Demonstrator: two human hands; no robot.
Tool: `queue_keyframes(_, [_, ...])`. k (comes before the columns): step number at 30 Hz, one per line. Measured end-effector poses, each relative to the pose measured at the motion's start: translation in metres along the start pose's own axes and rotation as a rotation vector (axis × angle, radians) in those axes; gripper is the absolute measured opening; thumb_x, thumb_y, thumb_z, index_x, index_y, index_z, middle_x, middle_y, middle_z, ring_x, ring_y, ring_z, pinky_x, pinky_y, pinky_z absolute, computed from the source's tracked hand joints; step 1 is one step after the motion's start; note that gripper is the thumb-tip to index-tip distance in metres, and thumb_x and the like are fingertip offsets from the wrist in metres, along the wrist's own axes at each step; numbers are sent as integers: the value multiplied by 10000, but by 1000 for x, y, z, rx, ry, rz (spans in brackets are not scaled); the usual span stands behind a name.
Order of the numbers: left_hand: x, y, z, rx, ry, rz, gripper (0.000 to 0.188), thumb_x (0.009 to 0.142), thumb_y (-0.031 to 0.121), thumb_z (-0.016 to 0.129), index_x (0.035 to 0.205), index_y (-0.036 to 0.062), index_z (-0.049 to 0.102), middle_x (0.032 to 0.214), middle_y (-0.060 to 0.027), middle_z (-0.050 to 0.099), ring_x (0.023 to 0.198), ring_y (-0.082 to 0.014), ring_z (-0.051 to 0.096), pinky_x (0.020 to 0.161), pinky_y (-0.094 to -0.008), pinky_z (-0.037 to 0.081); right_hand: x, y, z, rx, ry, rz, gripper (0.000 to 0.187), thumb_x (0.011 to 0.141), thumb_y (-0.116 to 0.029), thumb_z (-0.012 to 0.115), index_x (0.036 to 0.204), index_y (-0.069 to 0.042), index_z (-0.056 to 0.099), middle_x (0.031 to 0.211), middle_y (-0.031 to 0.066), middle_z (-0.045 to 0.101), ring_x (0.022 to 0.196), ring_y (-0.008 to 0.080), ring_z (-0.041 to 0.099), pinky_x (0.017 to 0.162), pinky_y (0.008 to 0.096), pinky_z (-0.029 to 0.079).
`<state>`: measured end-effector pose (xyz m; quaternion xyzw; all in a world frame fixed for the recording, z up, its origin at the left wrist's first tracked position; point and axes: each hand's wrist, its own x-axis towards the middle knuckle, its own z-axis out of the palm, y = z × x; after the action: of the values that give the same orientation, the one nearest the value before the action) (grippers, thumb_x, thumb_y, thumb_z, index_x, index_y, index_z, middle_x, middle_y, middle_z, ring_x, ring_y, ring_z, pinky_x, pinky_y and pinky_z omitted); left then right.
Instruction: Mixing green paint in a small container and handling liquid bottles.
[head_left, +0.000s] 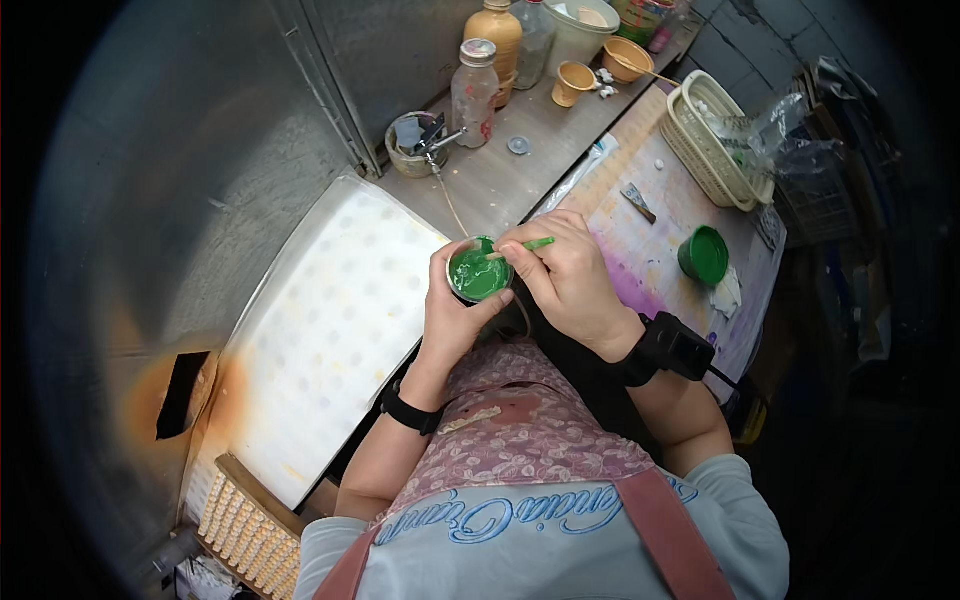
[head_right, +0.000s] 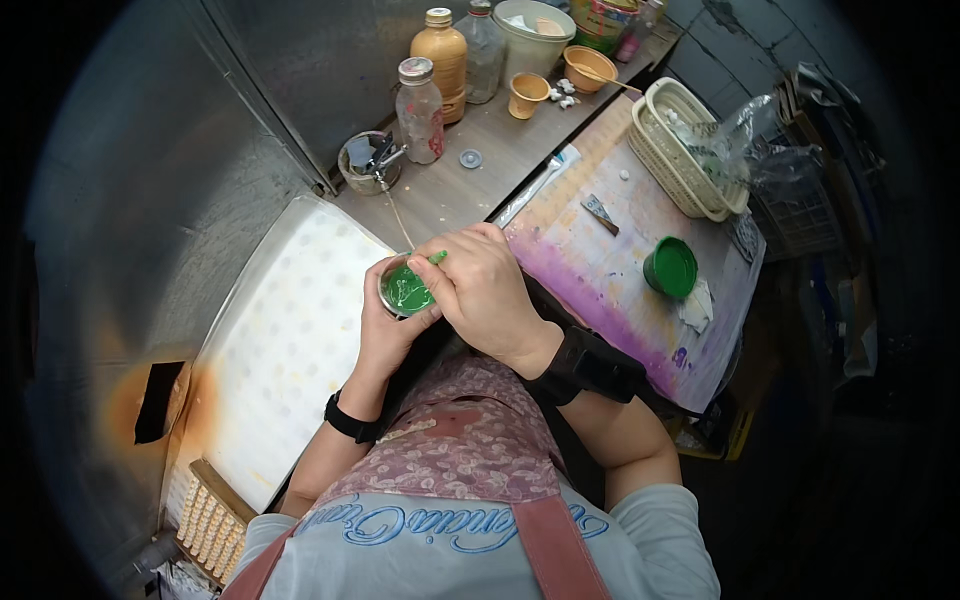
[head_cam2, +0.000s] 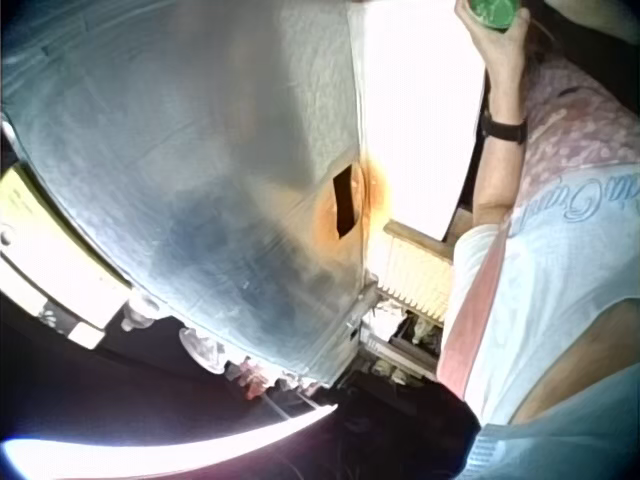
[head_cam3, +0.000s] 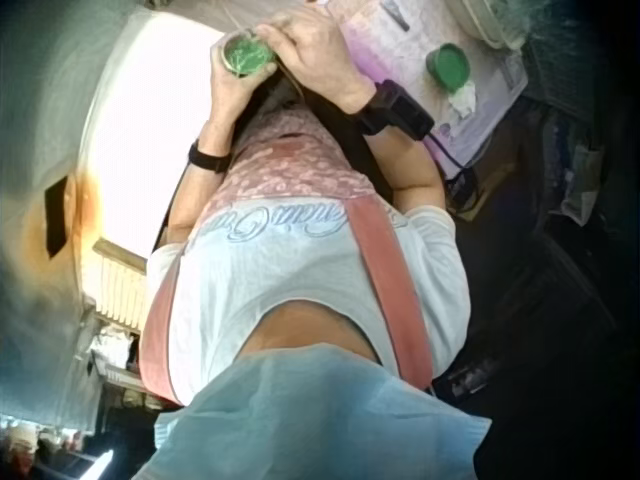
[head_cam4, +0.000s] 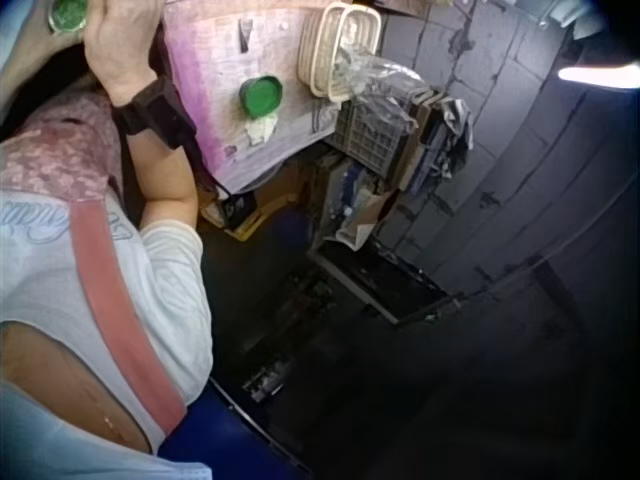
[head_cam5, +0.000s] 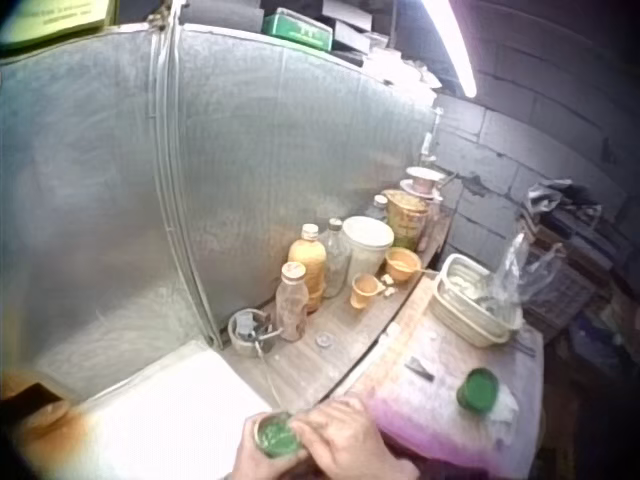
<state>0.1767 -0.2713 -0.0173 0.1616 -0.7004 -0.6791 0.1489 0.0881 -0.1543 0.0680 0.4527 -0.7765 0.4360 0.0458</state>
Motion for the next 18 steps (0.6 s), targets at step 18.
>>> queue_keyframes(18, [-35, 31, 82, -93, -362, 115, 677, 641, 111, 771, 1205, 50, 403, 1128, -98, 517, 1051, -186, 512, 920, -316, 408, -101, -44, -105, -258, 164, 142, 80, 836, -98, 566, 796, -29, 578, 735, 89, 598, 714, 279, 559, 762, 370, 393])
